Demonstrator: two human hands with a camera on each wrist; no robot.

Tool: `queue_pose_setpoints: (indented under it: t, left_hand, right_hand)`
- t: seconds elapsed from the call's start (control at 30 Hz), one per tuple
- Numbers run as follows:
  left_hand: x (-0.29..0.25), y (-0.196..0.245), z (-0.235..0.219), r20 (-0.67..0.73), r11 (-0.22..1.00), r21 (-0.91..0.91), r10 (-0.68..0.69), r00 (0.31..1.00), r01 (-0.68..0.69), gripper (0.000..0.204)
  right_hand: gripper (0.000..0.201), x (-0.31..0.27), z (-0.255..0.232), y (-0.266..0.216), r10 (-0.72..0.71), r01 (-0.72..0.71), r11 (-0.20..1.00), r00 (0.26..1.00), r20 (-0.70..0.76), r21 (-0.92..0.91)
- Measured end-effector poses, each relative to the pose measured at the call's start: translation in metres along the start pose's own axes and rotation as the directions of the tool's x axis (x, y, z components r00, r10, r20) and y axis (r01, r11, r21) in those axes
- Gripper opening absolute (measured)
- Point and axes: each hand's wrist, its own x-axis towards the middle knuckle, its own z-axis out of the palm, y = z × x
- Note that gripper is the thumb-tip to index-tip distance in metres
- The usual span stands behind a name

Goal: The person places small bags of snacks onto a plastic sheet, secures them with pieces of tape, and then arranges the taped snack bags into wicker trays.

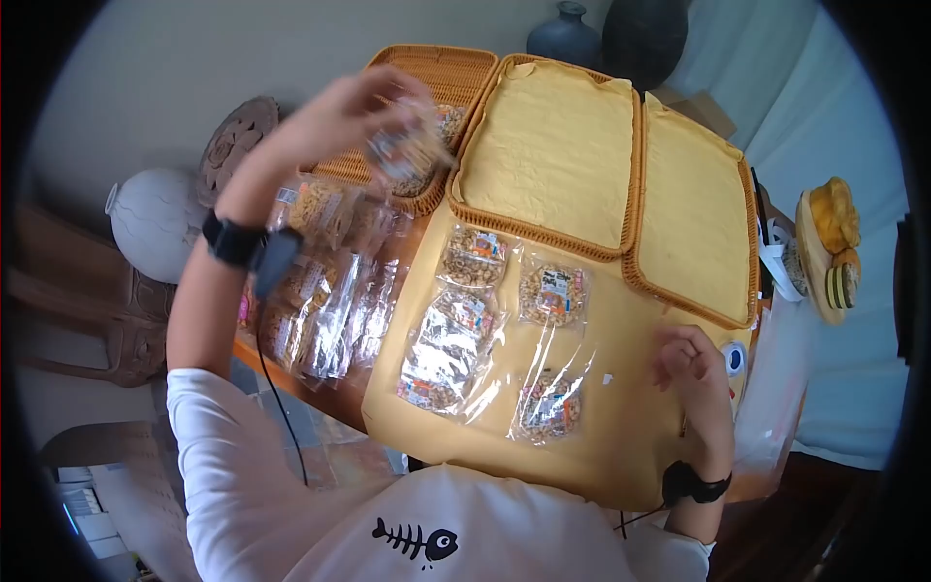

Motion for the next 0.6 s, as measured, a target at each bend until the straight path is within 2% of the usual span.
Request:
queue_pose_setpoints:
  t: [0.03,0.1,0.13,0.2,0.3,0.4,0.43,0.47,0.5,0.53,0.57,0.6]
  left_hand:
    - [0.008,-0.027,-0.025,-0.056,0.997,0.048,-0.053,0.997,0.056,0.031]
    - [0.018,-0.089,-0.067,-0.063,0.94,0.34,0.031,0.998,-0.007,0.03]
    - [0.023,-0.115,-0.079,0.019,0.965,0.263,-0.014,1.0,0.008,0.028]
    - [0.027,-0.143,-0.081,0.157,0.925,0.379,-0.072,0.985,0.007,0.024]
    - [0.031,-0.151,-0.056,0.082,0.916,0.366,-0.211,0.974,0.168,0.024]
    - [0.026,-0.114,-0.038,0.188,0.908,0.225,-0.396,0.899,0.353,0.027]
    - [0.03,-0.132,-0.041,0.185,0.932,0.245,-0.317,0.93,0.268,0.029]
    - [0.031,-0.132,-0.042,0.18,0.936,0.256,-0.292,0.939,0.242,0.027]
    - [0.033,-0.137,-0.044,0.157,0.941,0.3,-0.209,0.965,0.155,0.028]
    - [0.036,-0.139,-0.045,0.136,0.936,0.346,-0.125,0.983,0.071,0.028]
    - [0.036,-0.117,-0.043,0.148,0.912,0.404,-0.137,0.98,0.066,0.03]
    - [0.036,-0.099,-0.04,0.102,0.891,0.398,-0.279,0.955,0.217,0.033]
  right_hand:
    - [0.026,-0.001,-0.005,0.005,0.023,-0.024,1.0,0.999,-0.027,-0.01]
    - [0.023,-0.003,-0.014,0.016,0.064,-0.066,0.997,0.996,-0.055,-0.032]
    - [0.022,-0.005,-0.017,0.022,0.075,-0.076,0.997,0.997,-0.025,-0.026]
    - [0.019,-0.009,-0.02,0.031,0.1,-0.1,0.995,0.994,0.036,-0.012]
    - [0.019,-0.009,-0.016,0.03,0.215,-0.203,0.975,0.966,0.146,-0.093]
    - [0.02,-0.009,-0.003,0.027,0.198,-0.186,0.978,0.969,0.146,-0.096]
    - [0.022,-0.007,0.002,0.027,0.22,-0.212,0.975,0.96,0.171,-0.063]
    - [0.024,-0.005,0.009,0.026,0.24,-0.238,0.971,0.951,0.196,-0.032]
    - [0.026,-0.003,0.013,0.024,0.258,-0.264,0.964,0.94,0.223,-0.001]
    - [0.029,0.0,0.015,0.021,0.282,-0.278,0.959,0.92,0.272,-0.054]
    - [0.033,0.002,0.016,0.019,0.305,-0.286,0.952,0.897,0.32,-0.106]
    - [0.036,0.006,0.019,0.017,0.328,-0.289,0.944,0.869,0.369,-0.158]
